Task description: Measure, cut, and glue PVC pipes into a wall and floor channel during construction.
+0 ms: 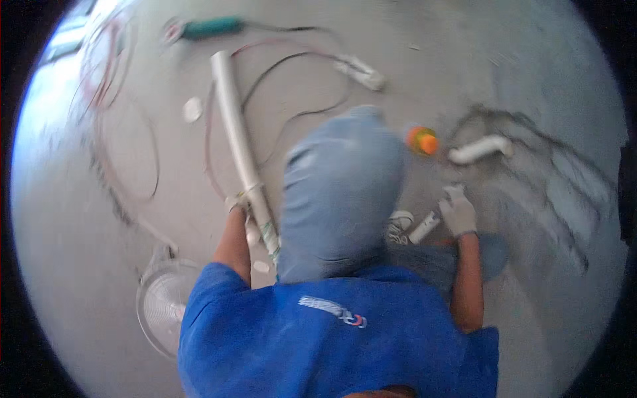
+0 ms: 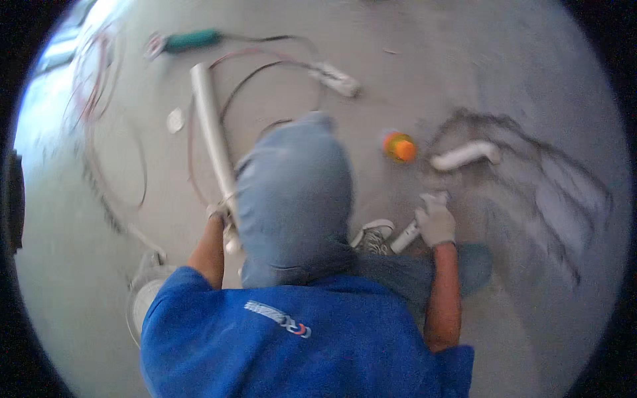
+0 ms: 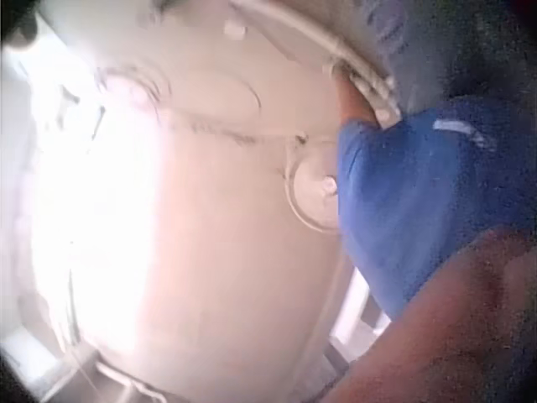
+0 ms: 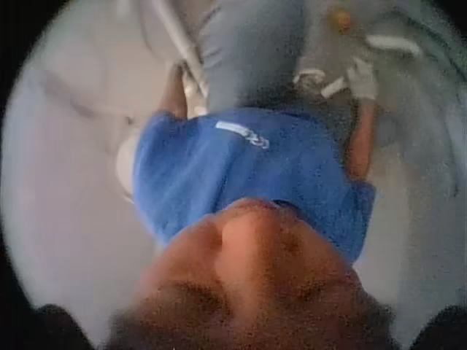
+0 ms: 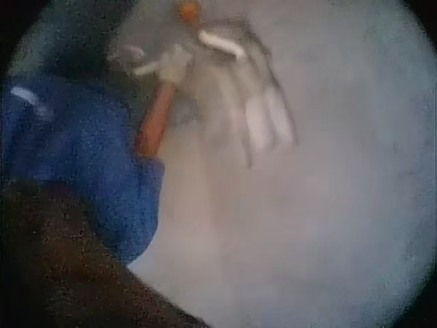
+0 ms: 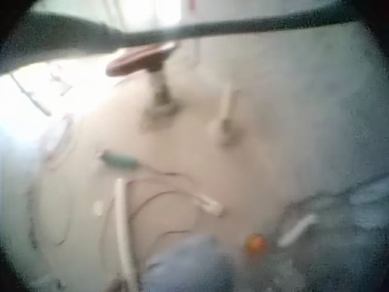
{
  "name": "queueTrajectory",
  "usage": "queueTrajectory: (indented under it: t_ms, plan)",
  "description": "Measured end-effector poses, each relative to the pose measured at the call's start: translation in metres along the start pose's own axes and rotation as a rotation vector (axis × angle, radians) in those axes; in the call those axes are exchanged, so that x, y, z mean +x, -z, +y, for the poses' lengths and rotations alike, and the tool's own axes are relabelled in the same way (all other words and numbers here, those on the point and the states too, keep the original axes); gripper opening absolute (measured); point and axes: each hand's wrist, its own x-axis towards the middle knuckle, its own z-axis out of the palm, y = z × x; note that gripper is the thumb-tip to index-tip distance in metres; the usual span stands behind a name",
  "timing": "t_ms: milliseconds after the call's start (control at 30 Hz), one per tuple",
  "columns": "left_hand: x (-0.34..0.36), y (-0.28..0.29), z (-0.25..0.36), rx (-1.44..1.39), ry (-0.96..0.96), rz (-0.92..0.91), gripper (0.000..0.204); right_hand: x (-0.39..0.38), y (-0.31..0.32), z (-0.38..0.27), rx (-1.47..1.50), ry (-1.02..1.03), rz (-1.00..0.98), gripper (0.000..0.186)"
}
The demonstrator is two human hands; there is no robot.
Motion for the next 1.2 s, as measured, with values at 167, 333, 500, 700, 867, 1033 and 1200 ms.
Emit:
queueTrajectory:
  t_ms: [167, 333, 500, 700, 867, 1033, 1200]
  plan:
    - [-0.026, 0.032, 0.035, -0.798, 0.196, 0.253, 0.031, -0.02, 0.013, -0.009, 0.108, 0.0, 0.158, 0.042]
    - [-0.075, 0.151, 0.144, -1.095, -0.156, 0.103, 0.034, -0.035, 0.039, -0.052, 0.478, 0.081, 0.35, 0.051]
    - [-0.254, 0.233, 0.305, -1.287, -0.828, -0.166, 0.036, -0.04, 0.074, -0.121, 0.56, 0.532, 0.653, 0.077]
    - [-0.465, 0.191, 0.385, -1.083, -1.026, -0.838, 0.037, -0.057, 0.109, -0.162, 0.69, 0.764, 0.918, 0.095]
    - [-0.536, 0.108, 0.392, -0.639, -1.038, -0.941, 0.018, -0.074, 0.104, -0.142, 0.869, 0.801, 0.999, 0.094]
    - [-0.555, 0.058, 0.378, -0.392, -1.103, -1.185, 0.018, -0.136, 0.064, -0.112, 0.778, 0.422, 1.051, 0.084]
    - [-0.541, 0.014, 0.377, -0.085, -0.743, -1.31, 0.019, -0.16, 0.027, -0.055, 0.701, 0.23, 0.909, 0.07]
